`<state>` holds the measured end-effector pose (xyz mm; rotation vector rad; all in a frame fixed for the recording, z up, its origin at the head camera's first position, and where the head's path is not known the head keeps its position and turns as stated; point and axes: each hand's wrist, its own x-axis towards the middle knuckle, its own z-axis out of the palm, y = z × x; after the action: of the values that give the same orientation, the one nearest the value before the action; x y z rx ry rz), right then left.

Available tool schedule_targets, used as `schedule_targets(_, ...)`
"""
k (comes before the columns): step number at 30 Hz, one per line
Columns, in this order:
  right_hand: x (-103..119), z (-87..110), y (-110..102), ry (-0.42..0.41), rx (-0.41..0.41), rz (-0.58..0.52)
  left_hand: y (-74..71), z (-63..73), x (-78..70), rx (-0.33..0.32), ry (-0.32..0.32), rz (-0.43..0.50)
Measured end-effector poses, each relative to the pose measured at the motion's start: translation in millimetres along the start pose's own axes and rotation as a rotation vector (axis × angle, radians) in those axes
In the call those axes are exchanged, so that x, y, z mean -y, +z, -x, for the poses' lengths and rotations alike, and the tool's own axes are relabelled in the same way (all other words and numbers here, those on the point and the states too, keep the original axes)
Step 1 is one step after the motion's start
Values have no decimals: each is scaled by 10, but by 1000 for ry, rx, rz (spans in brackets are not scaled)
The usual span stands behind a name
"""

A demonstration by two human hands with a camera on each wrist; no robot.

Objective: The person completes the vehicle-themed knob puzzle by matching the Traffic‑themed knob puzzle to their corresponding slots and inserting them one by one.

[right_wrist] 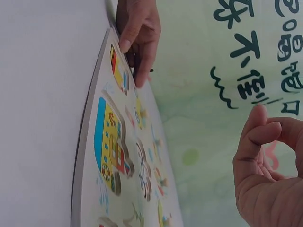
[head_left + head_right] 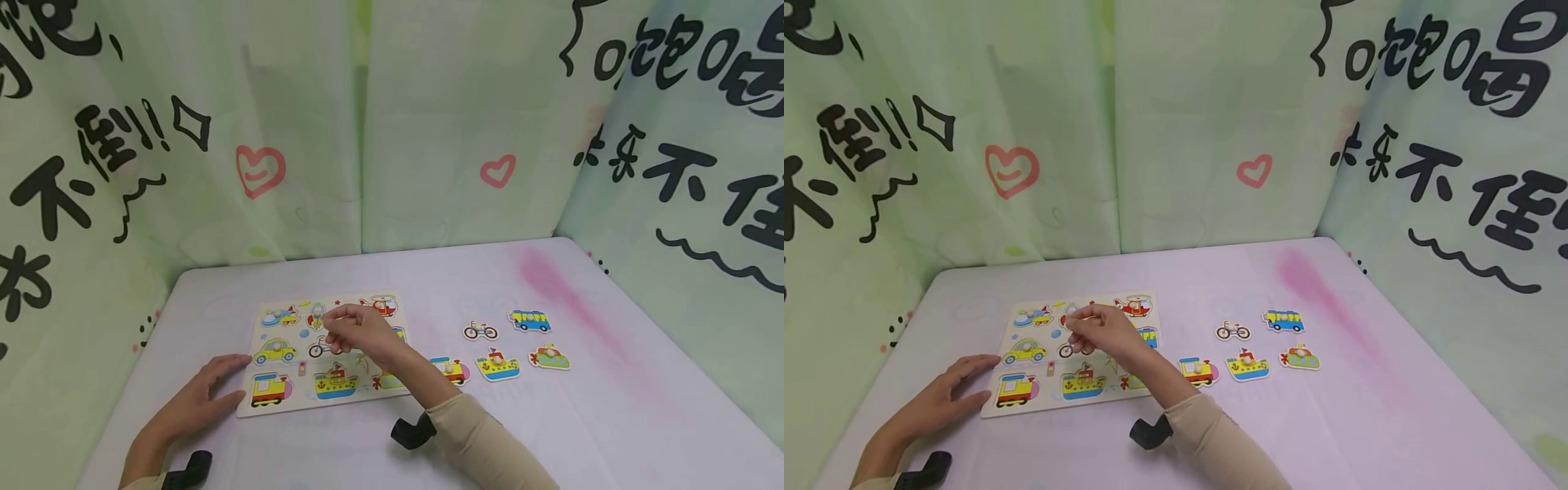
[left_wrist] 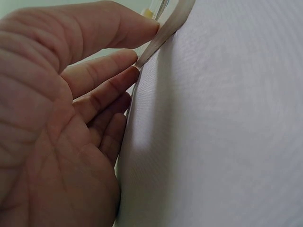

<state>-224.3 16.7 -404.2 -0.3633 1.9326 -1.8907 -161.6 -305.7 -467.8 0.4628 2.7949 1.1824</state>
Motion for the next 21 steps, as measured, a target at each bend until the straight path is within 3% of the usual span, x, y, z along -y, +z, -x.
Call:
schedule_targets(5,1,40,-110,-39,-22,33,-3,-3,0,0,-12,-1)
schedule_targets(13,-31,101,-225,-113,-65,215,-12,-1,-3,-1,-7,-1)
schedule_targets(21,-21,166,-316,-129,-81,338,-5,8,2,-10,6,-14)
